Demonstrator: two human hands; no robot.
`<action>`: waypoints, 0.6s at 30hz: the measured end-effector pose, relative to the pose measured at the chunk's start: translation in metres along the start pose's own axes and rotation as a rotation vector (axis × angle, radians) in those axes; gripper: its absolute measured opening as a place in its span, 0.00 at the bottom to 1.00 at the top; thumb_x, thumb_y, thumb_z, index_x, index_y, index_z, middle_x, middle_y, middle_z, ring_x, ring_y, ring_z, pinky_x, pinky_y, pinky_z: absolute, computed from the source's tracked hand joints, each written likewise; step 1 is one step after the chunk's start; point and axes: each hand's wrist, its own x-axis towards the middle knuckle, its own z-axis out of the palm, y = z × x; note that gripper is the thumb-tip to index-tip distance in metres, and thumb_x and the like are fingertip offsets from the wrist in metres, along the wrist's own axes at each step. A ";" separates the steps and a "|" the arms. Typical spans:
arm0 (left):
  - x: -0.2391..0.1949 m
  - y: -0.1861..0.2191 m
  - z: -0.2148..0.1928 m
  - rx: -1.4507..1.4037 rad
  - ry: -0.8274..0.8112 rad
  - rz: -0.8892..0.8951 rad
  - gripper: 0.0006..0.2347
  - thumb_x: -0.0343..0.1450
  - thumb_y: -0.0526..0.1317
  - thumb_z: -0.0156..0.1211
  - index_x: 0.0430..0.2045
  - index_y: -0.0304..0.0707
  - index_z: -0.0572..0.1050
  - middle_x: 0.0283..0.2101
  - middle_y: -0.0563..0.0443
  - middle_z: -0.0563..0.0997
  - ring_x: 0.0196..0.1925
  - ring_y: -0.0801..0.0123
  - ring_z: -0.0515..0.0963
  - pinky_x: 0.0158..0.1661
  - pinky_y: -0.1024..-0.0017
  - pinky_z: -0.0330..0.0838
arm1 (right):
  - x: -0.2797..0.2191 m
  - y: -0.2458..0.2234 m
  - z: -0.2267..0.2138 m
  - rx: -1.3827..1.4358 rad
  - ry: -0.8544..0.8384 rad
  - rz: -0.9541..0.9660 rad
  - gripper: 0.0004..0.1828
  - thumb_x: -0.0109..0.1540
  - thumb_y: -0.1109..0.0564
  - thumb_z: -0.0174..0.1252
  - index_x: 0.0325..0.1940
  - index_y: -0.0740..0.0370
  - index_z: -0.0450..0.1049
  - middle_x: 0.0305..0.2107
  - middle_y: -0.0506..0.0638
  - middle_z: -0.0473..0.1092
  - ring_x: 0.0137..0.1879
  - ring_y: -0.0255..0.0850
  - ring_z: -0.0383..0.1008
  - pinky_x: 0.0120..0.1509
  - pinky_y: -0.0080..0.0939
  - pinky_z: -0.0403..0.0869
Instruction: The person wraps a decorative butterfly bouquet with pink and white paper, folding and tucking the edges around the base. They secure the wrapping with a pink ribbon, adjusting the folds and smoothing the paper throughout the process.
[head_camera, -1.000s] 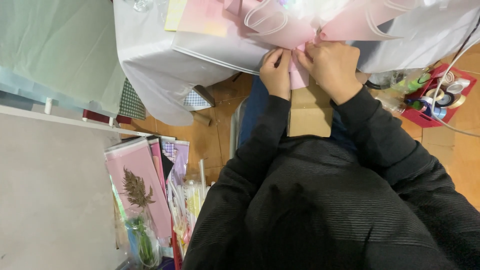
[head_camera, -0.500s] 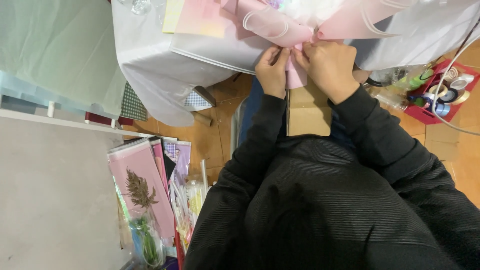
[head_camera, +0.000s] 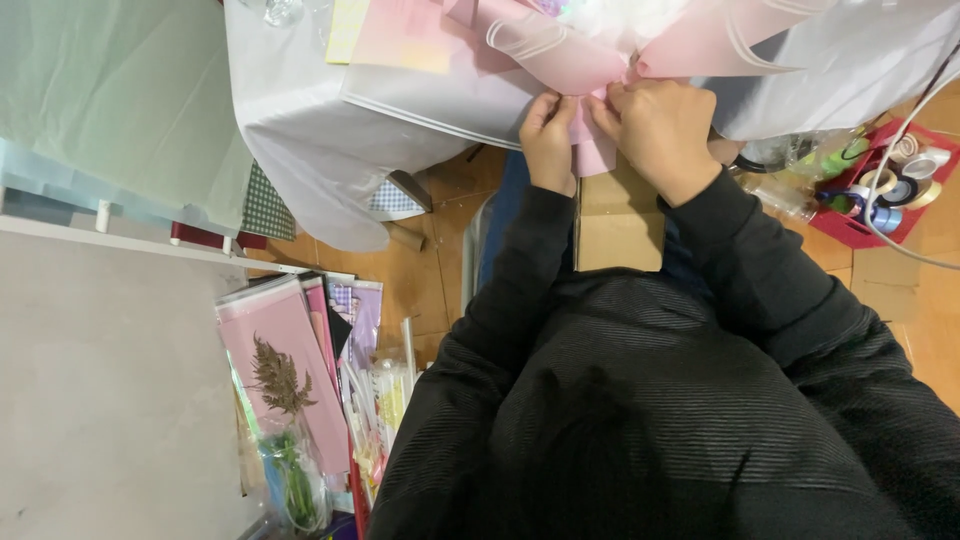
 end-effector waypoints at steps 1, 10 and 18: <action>0.000 -0.001 0.002 -0.026 0.001 -0.026 0.04 0.70 0.32 0.62 0.34 0.32 0.80 0.36 0.48 0.82 0.38 0.68 0.77 0.41 0.71 0.73 | 0.000 0.000 0.000 -0.001 -0.007 0.005 0.24 0.73 0.36 0.62 0.25 0.42 0.75 0.17 0.37 0.68 0.24 0.36 0.72 0.20 0.39 0.57; 0.018 -0.012 -0.009 0.015 -0.075 -0.061 0.02 0.66 0.30 0.63 0.22 0.34 0.79 0.28 0.52 0.79 0.33 0.71 0.75 0.36 0.73 0.70 | 0.002 -0.001 -0.009 -0.016 -0.013 -0.003 0.22 0.73 0.34 0.64 0.28 0.42 0.78 0.16 0.38 0.69 0.22 0.34 0.71 0.20 0.37 0.59; 0.005 0.002 -0.002 0.014 0.024 -0.030 0.05 0.63 0.35 0.71 0.25 0.33 0.80 0.32 0.51 0.81 0.37 0.71 0.76 0.41 0.74 0.72 | 0.000 -0.001 -0.005 -0.005 0.032 0.006 0.21 0.72 0.35 0.65 0.27 0.41 0.77 0.17 0.38 0.69 0.24 0.36 0.72 0.20 0.39 0.58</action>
